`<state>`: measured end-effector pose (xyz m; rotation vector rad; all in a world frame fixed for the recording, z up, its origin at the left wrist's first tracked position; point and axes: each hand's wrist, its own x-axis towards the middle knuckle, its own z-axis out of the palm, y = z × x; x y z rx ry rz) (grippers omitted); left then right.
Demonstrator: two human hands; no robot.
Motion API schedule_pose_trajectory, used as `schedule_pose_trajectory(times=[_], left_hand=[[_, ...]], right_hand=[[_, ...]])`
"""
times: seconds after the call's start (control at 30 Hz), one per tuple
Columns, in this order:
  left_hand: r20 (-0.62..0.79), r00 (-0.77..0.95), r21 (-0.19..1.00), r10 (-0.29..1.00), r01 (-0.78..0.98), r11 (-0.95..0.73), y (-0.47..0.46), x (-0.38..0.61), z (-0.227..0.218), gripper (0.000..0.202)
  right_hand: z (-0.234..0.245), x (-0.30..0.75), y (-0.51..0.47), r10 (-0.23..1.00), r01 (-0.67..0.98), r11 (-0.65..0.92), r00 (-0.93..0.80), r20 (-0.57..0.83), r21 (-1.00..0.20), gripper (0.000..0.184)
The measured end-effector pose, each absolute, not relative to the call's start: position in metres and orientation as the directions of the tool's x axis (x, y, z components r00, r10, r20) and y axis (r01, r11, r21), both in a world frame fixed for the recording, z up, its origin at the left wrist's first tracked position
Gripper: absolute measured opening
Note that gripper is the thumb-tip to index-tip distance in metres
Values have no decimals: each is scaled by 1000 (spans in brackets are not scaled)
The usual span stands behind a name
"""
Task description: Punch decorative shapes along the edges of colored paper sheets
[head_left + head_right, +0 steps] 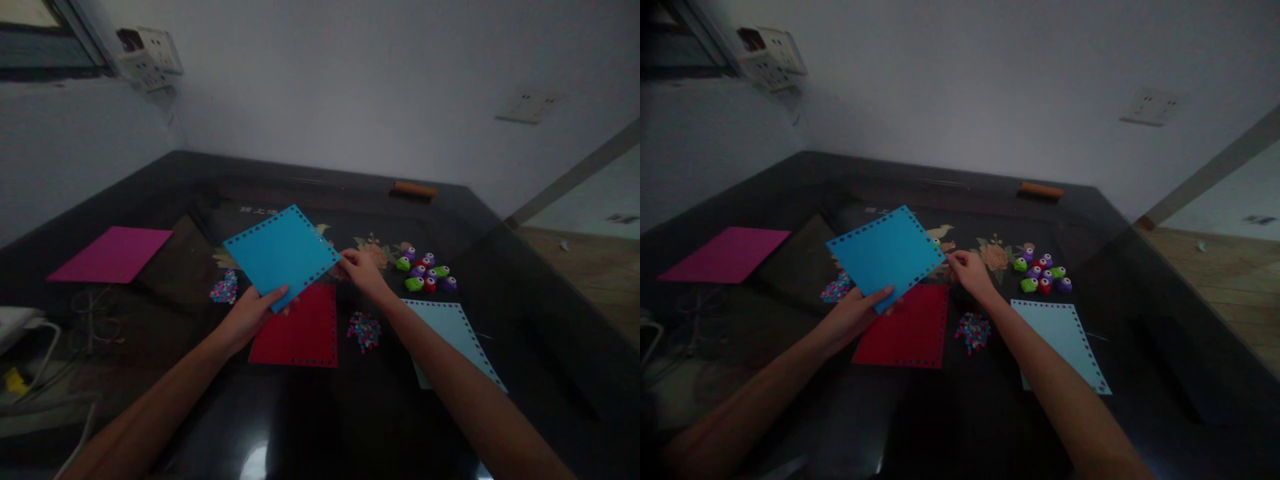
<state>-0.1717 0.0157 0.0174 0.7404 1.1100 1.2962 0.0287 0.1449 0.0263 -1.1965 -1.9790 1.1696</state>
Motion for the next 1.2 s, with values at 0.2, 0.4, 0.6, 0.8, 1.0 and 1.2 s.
schedule_pose_trajectory(times=[0.2,0.4,0.6,0.8,1.0,1.2], left_hand=[[-297,-297,833,907,-545,94,20,-171,30,14],[-286,-353,816,891,-578,33,21,-170,34,16],[-239,-332,830,912,-558,15,22,-172,28,22],[-219,-316,850,923,-527,22,23,-172,22,26],[-189,-325,866,926,-499,2,24,-173,21,30],[-201,-318,882,927,-470,30,23,-170,19,29]], right_hand=[[20,5,144,906,643,322,-422,30,-695,22],[17,-22,139,921,787,356,-386,47,-504,44],[14,-37,139,906,825,412,-415,80,-388,45],[11,-40,140,903,824,423,-420,96,-376,38],[15,-32,141,907,783,403,-412,90,-474,40],[29,1,134,914,656,354,-395,97,-667,36]])
